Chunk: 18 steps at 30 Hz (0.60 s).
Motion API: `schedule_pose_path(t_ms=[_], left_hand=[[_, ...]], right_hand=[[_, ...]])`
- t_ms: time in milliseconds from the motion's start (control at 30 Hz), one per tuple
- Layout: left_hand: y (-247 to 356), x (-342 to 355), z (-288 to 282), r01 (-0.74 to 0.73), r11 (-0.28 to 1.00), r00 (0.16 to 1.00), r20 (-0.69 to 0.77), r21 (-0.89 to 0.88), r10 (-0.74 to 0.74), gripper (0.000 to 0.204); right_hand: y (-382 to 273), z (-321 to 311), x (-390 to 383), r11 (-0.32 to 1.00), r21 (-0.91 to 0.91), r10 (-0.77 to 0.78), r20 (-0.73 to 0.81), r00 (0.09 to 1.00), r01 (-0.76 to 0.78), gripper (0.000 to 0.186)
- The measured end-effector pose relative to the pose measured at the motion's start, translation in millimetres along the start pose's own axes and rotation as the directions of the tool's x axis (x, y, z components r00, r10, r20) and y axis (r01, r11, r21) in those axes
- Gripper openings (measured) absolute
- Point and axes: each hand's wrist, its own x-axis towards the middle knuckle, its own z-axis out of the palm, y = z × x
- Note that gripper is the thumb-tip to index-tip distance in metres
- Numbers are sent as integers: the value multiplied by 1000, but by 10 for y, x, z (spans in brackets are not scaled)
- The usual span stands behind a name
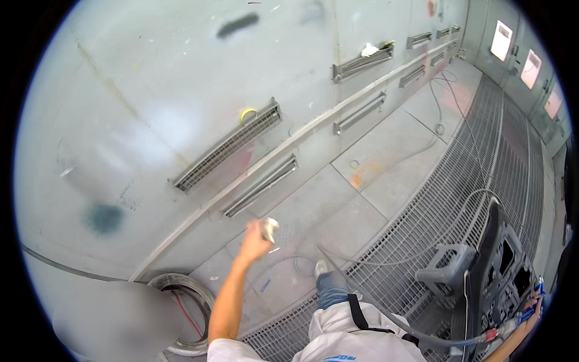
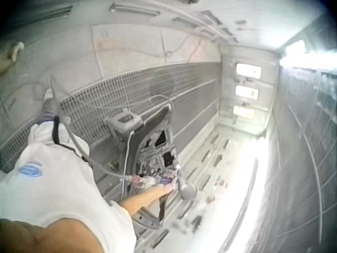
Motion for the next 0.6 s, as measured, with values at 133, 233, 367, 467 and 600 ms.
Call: schedule_pose_path(t_ms=[133, 233, 367, 467, 600], left_hand=[[-732, 1381, -1128, -48, 997, 884, -463, 55, 69, 51], [-626, 2289, -1744, -83, 977, 779, -599, 195, 185, 37], [-549, 3261, -2052, 182, 712, 791, -531, 678, 303, 26], [-1081, 3405, -2140, 154, 771, 747, -583, 618, 319, 16], [-1779, 3532, -2000, 261, 752, 939, -341, 605, -51, 29]], right_hand=[[592, 1324, 45, 991, 125, -49, -68, 996, 57, 38], [995, 2098, 168, 981, 169, -71, -114, 991, 90, 38], [1306, 2510, 423, 977, 206, -48, -25, 999, 52, 38], [1732, 3252, 789, 946, -246, -280, -290, 915, 211, 35], [1743, 3321, 1026, 975, -9, -207, -411, 888, 224, 28]])
